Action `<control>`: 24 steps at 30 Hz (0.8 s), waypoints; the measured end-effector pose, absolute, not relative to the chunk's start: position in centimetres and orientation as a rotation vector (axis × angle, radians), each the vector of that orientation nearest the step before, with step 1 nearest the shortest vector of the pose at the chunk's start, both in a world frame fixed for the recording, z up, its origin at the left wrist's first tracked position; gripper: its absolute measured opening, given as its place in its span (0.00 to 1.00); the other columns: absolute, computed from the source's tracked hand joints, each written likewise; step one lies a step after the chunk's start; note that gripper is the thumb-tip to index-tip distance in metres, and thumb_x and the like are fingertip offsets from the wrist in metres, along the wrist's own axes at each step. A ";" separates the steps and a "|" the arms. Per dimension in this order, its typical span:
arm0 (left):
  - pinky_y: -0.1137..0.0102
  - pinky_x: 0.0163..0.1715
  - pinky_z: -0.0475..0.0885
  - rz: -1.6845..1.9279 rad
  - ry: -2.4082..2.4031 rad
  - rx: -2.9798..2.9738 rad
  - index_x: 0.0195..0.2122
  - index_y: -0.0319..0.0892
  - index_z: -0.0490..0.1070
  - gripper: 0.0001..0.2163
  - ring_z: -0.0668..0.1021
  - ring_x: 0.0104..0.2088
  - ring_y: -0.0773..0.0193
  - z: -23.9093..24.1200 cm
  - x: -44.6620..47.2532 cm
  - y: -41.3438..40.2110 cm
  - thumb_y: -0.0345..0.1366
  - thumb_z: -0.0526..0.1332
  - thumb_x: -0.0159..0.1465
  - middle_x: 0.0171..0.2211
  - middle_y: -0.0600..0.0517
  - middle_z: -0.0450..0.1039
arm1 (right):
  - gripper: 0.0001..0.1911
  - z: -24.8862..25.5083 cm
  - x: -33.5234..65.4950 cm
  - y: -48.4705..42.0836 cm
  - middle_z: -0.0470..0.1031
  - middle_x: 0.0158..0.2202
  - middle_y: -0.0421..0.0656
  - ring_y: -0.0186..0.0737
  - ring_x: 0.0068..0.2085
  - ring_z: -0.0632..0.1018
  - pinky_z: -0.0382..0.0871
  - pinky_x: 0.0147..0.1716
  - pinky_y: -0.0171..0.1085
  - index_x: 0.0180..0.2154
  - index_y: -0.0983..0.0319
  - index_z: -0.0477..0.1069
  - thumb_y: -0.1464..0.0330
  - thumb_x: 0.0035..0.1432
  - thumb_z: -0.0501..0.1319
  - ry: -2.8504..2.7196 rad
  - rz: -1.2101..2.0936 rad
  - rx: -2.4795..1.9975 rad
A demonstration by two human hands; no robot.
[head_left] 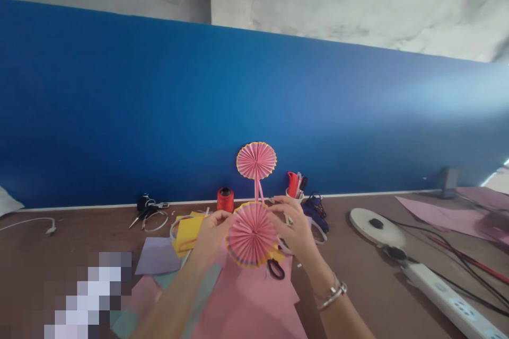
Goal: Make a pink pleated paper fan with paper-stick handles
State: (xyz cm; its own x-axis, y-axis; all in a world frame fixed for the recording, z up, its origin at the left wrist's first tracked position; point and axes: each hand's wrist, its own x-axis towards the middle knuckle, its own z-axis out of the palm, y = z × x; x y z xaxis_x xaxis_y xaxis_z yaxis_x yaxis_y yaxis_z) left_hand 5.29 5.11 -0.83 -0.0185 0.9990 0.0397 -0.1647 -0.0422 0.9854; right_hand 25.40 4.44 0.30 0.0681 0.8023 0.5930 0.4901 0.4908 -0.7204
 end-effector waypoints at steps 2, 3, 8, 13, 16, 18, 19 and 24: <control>0.73 0.27 0.64 1.324 1.078 1.123 0.22 0.40 0.73 0.10 0.71 0.24 0.67 -1.0 5.6 5.0 0.42 0.67 0.47 0.21 0.54 0.72 | 0.06 0.3 24.2 3.7 0.70 0.46 0.47 0.47 0.49 0.69 0.62 0.49 0.46 0.30 0.57 0.77 0.67 0.54 0.60 -1.771 0.166 -1.135; 0.73 0.27 0.64 1.323 1.074 1.137 0.22 0.40 0.73 0.10 0.71 0.24 0.66 -1.1 5.8 4.9 0.42 0.67 0.48 0.21 0.54 0.72 | 0.06 0.4 23.6 3.3 0.70 0.47 0.46 0.48 0.50 0.68 0.61 0.49 0.47 0.31 0.56 0.77 0.68 0.54 0.60 -1.843 0.099 -1.138; 0.74 0.27 0.63 1.314 1.073 1.171 0.22 0.40 0.72 0.10 0.70 0.24 0.67 -1.3 6.4 4.4 0.42 0.65 0.50 0.21 0.54 0.71 | 0.10 0.5 21.6 1.9 0.67 0.53 0.47 0.52 0.55 0.63 0.56 0.51 0.49 0.38 0.55 0.76 0.67 0.51 0.63 -1.984 -0.128 -1.231; 0.73 0.30 0.65 1.310 1.034 1.138 0.22 0.39 0.71 0.11 0.71 0.26 0.66 -1.1 6.6 4.2 0.42 0.65 0.49 0.22 0.54 0.72 | 0.06 0.8 21.5 1.7 0.68 0.53 0.47 0.53 0.56 0.62 0.51 0.54 0.50 0.33 0.57 0.76 0.69 0.50 0.62 -2.001 -0.233 -1.270; 0.72 0.30 0.65 1.271 1.056 1.166 0.23 0.39 0.70 0.12 0.72 0.26 0.66 -1.1 6.7 4.3 0.44 0.64 0.51 0.22 0.54 0.71 | 0.05 0.5 21.6 2.0 0.70 0.52 0.46 0.50 0.56 0.63 0.48 0.56 0.50 0.30 0.58 0.76 0.70 0.53 0.60 -1.994 -0.262 -1.238; 0.71 0.31 0.66 1.271 1.074 1.218 0.26 0.39 0.70 0.11 0.73 0.28 0.65 -1.1 6.5 4.4 0.43 0.63 0.52 0.24 0.53 0.72 | 0.07 0.2 21.7 2.2 0.70 0.52 0.45 0.48 0.56 0.63 0.47 0.57 0.50 0.27 0.58 0.74 0.71 0.53 0.59 -1.975 -0.269 -1.209; 0.70 0.33 0.67 1.293 1.082 1.273 0.29 0.40 0.70 0.10 0.74 0.29 0.63 -1.0 6.4 4.5 0.41 0.63 0.52 0.26 0.53 0.73 | 0.07 0.0 21.7 2.3 0.70 0.52 0.44 0.48 0.56 0.63 0.47 0.57 0.50 0.25 0.59 0.74 0.72 0.54 0.59 -1.968 -0.272 -1.199; 0.62 0.43 0.65 1.406 1.188 2.029 0.38 0.43 0.71 0.08 0.74 0.40 0.58 -0.3 5.4 4.1 0.33 0.61 0.56 0.36 0.49 0.74 | 0.07 -0.3 22.0 2.5 0.69 0.53 0.45 0.47 0.57 0.63 0.48 0.57 0.49 0.28 0.58 0.74 0.71 0.55 0.59 -1.970 -0.315 -1.190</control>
